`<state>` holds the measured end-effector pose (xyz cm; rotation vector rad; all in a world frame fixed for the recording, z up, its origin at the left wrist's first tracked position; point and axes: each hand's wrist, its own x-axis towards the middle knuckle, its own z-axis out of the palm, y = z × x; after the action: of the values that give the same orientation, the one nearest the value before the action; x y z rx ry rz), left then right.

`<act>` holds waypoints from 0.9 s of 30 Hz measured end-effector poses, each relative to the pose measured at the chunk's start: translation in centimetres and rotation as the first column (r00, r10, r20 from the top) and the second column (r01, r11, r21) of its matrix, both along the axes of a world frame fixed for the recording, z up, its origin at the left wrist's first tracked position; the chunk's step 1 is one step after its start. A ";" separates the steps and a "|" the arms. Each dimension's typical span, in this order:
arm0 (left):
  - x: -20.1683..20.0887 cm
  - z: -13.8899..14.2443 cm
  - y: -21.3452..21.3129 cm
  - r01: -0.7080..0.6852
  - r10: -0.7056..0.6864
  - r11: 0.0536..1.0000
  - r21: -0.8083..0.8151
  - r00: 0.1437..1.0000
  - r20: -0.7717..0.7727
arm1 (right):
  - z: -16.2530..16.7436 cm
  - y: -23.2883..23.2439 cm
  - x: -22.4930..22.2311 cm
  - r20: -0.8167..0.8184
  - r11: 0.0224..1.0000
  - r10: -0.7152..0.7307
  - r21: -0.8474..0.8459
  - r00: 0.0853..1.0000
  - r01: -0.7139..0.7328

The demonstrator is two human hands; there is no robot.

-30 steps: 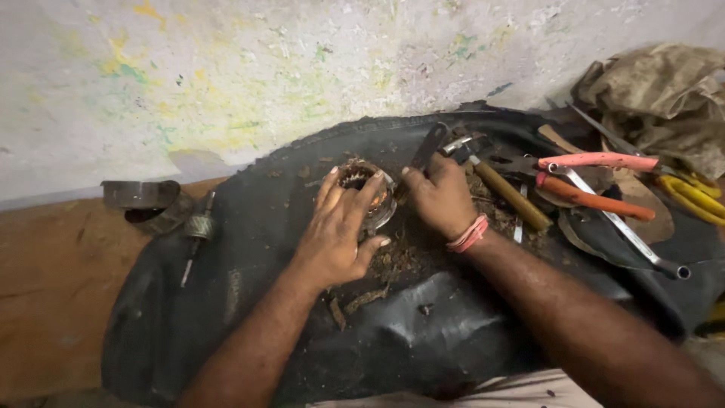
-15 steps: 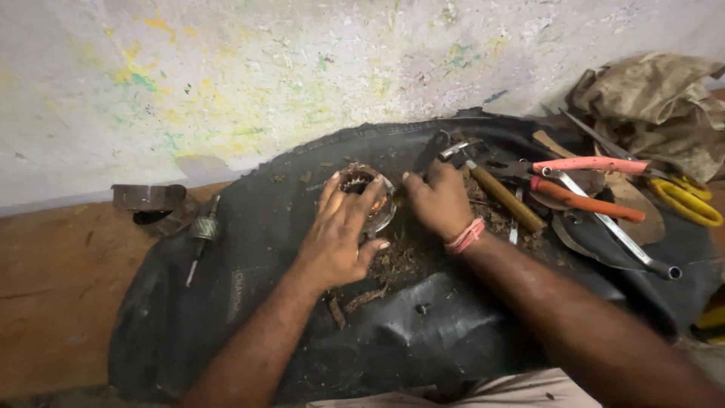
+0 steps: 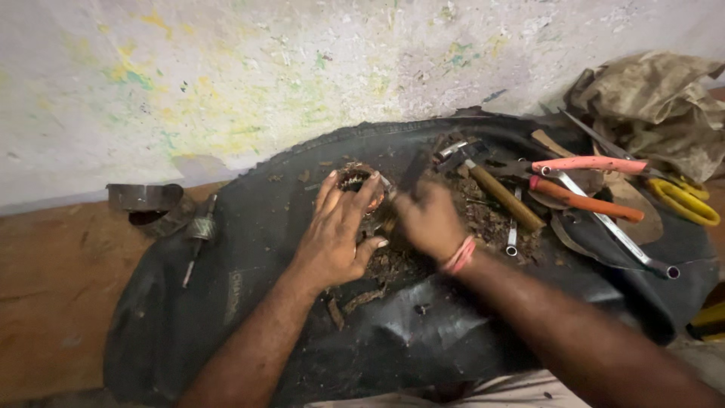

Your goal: The person uses a flat metal tool to scrape and pry at the surface of a cylindrical copper-wound electrical component. They repeatedly scrape around the circumference, removing dark residue and small pieces of material, while holding the component steady with the other hand.

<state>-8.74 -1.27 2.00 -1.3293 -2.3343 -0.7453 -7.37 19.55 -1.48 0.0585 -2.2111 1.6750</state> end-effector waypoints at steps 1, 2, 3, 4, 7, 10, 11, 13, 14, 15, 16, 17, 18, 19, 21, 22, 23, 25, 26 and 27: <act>-0.1 0.0 0.0 -0.002 0.002 1.000 -0.009 1.000 0.011 | -0.1 -0.3 0.3 -0.059 0.999 -0.025 0.018 0.998 0.026; -0.2 -0.1 0.0 0.003 -0.003 1.000 0.000 1.000 0.002 | -0.1 -0.5 0.2 -0.124 0.998 -0.047 0.036 0.991 0.052; -0.3 -0.1 0.0 0.003 -0.003 1.000 0.006 1.000 -0.002 | -0.2 -0.6 0.2 -0.183 0.996 -0.064 0.049 0.981 0.074; -0.2 -0.1 -0.1 0.002 -0.002 1.000 0.009 1.000 0.000 | -0.2 -0.5 -0.1 -0.144 0.986 -0.125 0.088 0.982 0.139; -0.2 0.0 -0.3 0.003 -0.002 1.000 0.028 0.999 -0.044 | -0.2 0.0 -1.0 -0.118 0.945 -0.268 0.162 0.956 0.285; -0.1 0.6 -0.4 0.006 -0.003 0.999 0.043 0.997 -0.078 | 0.4 1.0 -1.2 -0.186 0.959 -0.282 -0.022 0.941 0.283; 0.0 0.9 -0.4 -0.001 0.004 0.999 0.041 0.997 -0.078 | 0.7 1.5 -1.1 -0.180 0.958 -0.246 -0.198 0.952 0.210; 0.2 1.6 0.0 -0.020 0.024 0.999 0.041 0.996 -0.087 | 1.7 2.8 -1.2 -0.201 0.879 -0.233 -0.462 0.952 0.117; 0.5 2.1 0.1 -0.092 0.092 0.996 0.008 0.993 -0.073 | 2.3 3.5 -1.2 -0.210 0.823 -0.267 -0.557 0.941 0.109; 0.9 2.3 0.6 -0.153 0.151 0.988 -0.021 0.987 -0.056 | 2.7 4.3 -1.4 -0.208 0.837 -0.294 -0.527 0.933 0.146; 1.1 2.7 1.3 -0.211 0.209 0.976 -0.050 0.977 -0.044 | 3.1 5.0 -1.5 -0.212 0.849 -0.323 -0.496 0.923 0.183; 1.2 3.0 2.0 -0.271 0.267 0.954 -0.130 0.962 -0.049 | 3.2 5.6 -1.8 -0.214 0.859 -0.347 -0.463 0.913 0.218; 1.3 3.3 2.8 -0.329 0.325 0.921 -0.209 0.944 -0.055 | 3.1 5.9 -2.0 -0.225 0.869 -0.332 -0.452 0.916 0.204; 1.2 3.6 3.7 -0.386 0.383 0.877 -0.285 0.921 -0.070 | 3.0 6.1 -2.3 -0.240 0.878 -0.315 -0.441 0.918 0.186; 0.9 4.1 5.1 -0.421 0.431 0.800 -0.427 0.899 -0.079 | 2.2 6.1 -2.9 -0.258 0.900 -0.274 -0.408 0.926 0.153; 0.7 4.4 5.5 -0.434 0.456 0.753 -0.495 0.886 -0.085 | 1.8 6.0 -3.1 -0.261 0.913 -0.252 -0.383 0.932 0.140; 0.5 4.6 5.7 -0.437 0.471 0.753 -0.492 0.880 -0.062 | 1.4 5.8 -3.4 -0.262 0.925 -0.229 -0.359 0.938 0.125; 0.2 5.2 6.0 -0.441 0.495 0.755 -0.484 0.869 -0.019 | 0.9 5.6 -3.7 -0.277 0.924 -0.167 -0.378 0.946 0.052; 0.2 5.4 6.0 -0.450 0.511 0.740 -0.500 0.860 -0.018 | 0.7 5.5 -3.9 -0.287 0.922 -0.140 -0.387 0.948 0.019; 0.3 5.5 5.9 -0.455 0.524 0.726 -0.516 0.852 -0.014 | 0.7 5.4 -4.0 -0.250 0.919 -0.085 -0.393 0.964 -0.021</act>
<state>-8.42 4.68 7.52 -0.7448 -2.9362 -0.0444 -11.36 24.97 -0.80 0.1308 -1.6447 1.9356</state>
